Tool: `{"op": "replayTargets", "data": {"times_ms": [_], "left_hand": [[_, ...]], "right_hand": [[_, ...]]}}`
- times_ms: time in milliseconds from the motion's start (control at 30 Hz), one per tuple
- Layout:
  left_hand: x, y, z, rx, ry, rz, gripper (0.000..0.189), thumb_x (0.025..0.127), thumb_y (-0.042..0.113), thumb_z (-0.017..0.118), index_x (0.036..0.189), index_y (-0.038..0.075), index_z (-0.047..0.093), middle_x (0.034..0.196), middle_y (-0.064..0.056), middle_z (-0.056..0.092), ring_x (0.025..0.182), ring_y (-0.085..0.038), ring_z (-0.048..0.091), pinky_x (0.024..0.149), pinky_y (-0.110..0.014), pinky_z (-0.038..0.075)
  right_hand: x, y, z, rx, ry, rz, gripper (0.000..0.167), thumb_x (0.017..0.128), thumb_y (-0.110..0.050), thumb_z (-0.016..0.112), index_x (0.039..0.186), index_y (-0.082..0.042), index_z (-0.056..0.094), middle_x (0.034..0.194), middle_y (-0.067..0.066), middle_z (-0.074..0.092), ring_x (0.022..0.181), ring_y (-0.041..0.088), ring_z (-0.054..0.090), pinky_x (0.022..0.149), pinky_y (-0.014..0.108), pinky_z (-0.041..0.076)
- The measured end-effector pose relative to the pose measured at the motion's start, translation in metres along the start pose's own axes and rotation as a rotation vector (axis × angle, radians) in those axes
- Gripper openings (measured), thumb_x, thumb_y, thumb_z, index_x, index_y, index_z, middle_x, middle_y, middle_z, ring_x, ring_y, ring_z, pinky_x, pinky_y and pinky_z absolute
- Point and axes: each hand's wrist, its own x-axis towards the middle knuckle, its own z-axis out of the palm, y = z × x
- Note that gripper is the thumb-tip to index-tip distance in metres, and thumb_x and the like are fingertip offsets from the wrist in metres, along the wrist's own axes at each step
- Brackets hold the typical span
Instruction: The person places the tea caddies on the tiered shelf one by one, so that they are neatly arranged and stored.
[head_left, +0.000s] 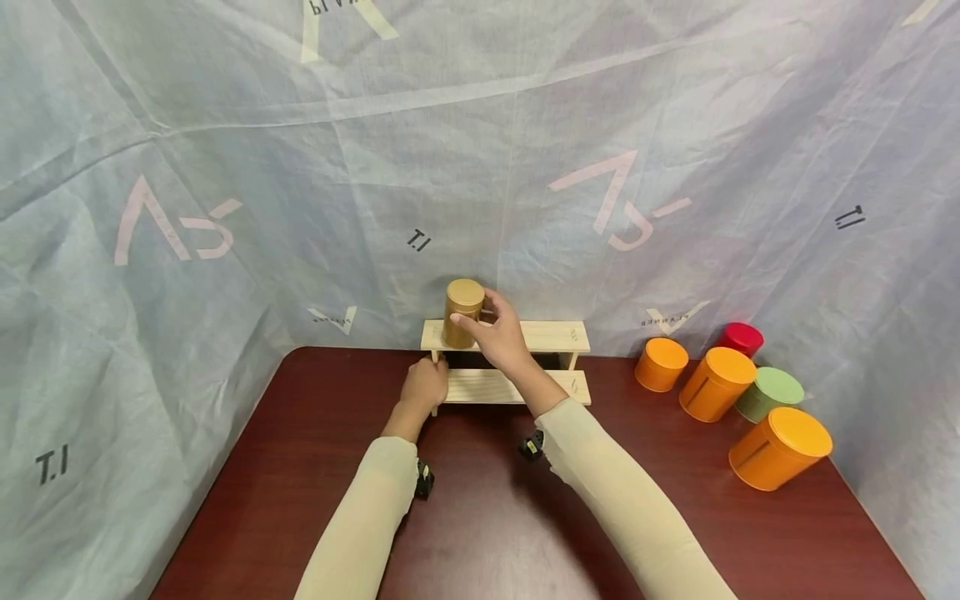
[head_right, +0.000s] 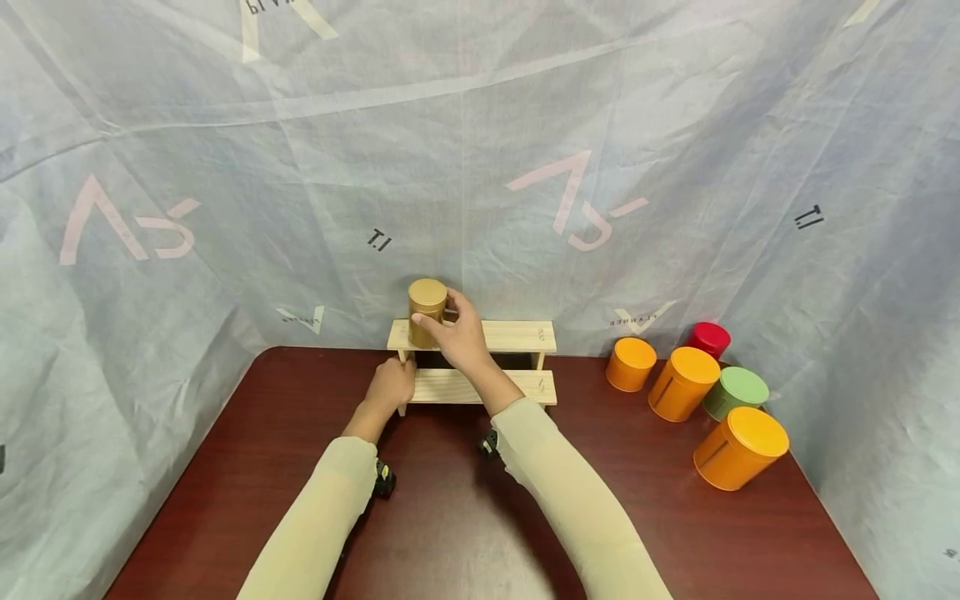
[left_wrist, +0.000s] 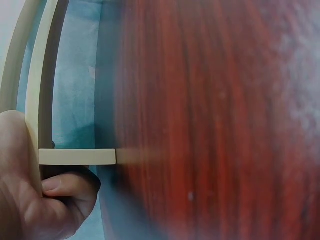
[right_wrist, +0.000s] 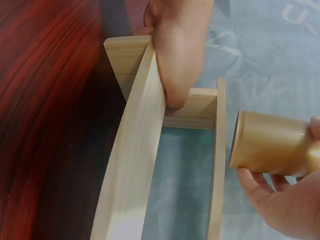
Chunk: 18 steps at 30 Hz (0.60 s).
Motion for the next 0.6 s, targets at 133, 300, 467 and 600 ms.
{"op": "replayTargets", "data": {"times_ms": [133,300,467,600], "left_hand": [[0.000,0.001,0.000,-0.001,0.012,0.004,0.055,0.115,0.038,0.031,0.074,0.011,0.057,0.055,-0.003,0.048,0.044,-0.018,0.046,0.041,-0.031,0.041],[-0.002,0.002,0.000,0.007,0.025,0.014,0.055,0.115,0.038,0.032,0.073,0.011,0.054,0.055,-0.003,0.046,0.045,-0.019,0.046,0.043,-0.032,0.042],[-0.002,0.002,0.000,0.017,0.034,0.041,0.054,0.115,0.037,0.031,0.074,0.011,0.055,0.057,-0.003,0.047,0.047,-0.020,0.048,0.046,-0.033,0.043],[-0.002,0.002,0.000,0.035,0.047,0.049,0.053,0.115,0.037,0.031,0.075,0.011,0.056,0.058,-0.003,0.048,0.048,-0.021,0.049,0.047,-0.032,0.044]], "right_hand": [[0.004,-0.001,0.006,-0.016,-0.004,0.009,0.070,0.095,-0.030,0.081,0.155,-0.012,0.049,0.143,0.017,0.061,0.131,0.040,0.061,0.106,0.056,0.055],[0.005,0.004,0.013,-0.078,-0.022,-0.009,0.071,0.097,-0.030,0.079,0.156,-0.009,0.045,0.145,0.018,0.059,0.133,0.039,0.061,0.111,0.052,0.053],[0.005,0.005,0.017,-0.139,-0.028,-0.055,0.073,0.099,-0.026,0.077,0.159,-0.009,0.040,0.148,0.018,0.056,0.136,0.038,0.059,0.111,0.053,0.053],[0.006,0.006,0.020,-0.190,-0.026,-0.075,0.076,0.099,-0.025,0.076,0.162,-0.011,0.036,0.152,0.017,0.053,0.139,0.036,0.057,0.112,0.052,0.052]]}}
